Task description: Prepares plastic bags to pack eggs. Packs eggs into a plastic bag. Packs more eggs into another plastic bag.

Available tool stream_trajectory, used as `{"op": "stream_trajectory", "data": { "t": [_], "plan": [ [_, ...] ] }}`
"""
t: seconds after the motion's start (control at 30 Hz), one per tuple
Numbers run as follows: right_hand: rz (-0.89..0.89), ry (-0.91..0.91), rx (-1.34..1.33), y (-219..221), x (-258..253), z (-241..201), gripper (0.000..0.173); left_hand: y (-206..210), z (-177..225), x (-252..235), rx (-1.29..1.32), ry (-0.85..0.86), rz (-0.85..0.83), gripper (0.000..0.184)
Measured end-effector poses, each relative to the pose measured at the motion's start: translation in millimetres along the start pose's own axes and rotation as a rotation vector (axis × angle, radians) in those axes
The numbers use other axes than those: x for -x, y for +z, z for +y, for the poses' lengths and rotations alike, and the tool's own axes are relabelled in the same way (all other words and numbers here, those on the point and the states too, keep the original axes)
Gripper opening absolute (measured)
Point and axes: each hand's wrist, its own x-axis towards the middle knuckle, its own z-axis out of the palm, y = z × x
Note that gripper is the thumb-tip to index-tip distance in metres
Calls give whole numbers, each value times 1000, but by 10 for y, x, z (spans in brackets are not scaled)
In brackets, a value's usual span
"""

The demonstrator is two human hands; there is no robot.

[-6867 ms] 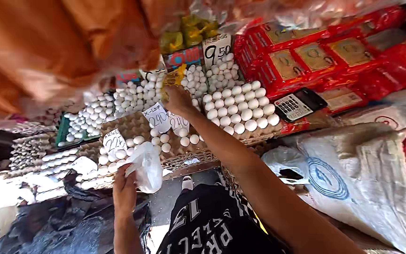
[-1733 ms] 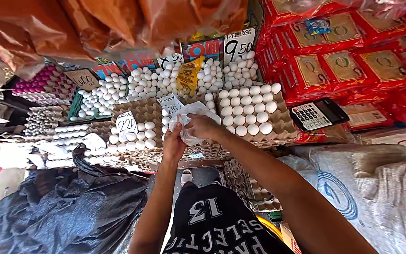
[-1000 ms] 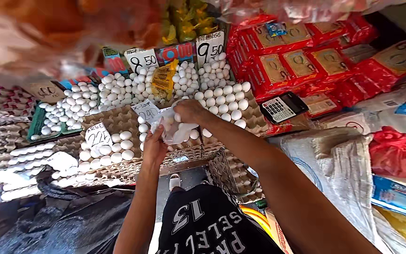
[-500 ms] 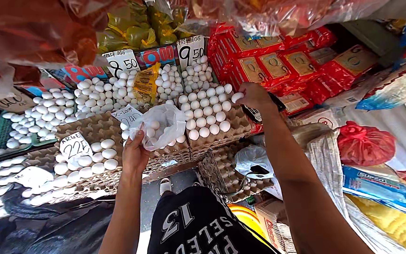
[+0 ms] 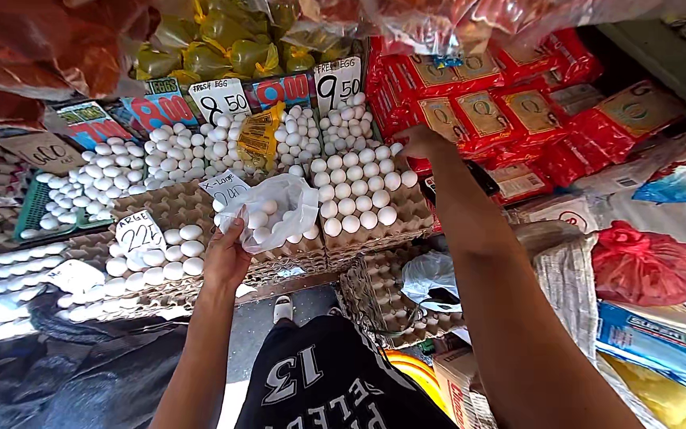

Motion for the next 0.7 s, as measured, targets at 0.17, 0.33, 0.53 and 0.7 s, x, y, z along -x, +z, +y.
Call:
{"op": "stream_trajectory", "data": {
  "t": [0.17, 0.33, 0.53, 0.7],
  "plan": [
    [-49, 53, -291, 12, 3, 141, 48, -16, 5, 28, 7, 0, -1, 33],
    [56, 197, -869, 19, 59, 84, 49, -40, -1, 32, 4, -9, -5, 31],
    [-23, 283, -139, -78, 144, -582, 79, 31, -10, 51, -62, -14, -10, 33],
    [-55, 343, -292, -101, 157, -499, 75, -3, -4, 71, -53, -24, -16, 33]
  ]
}}
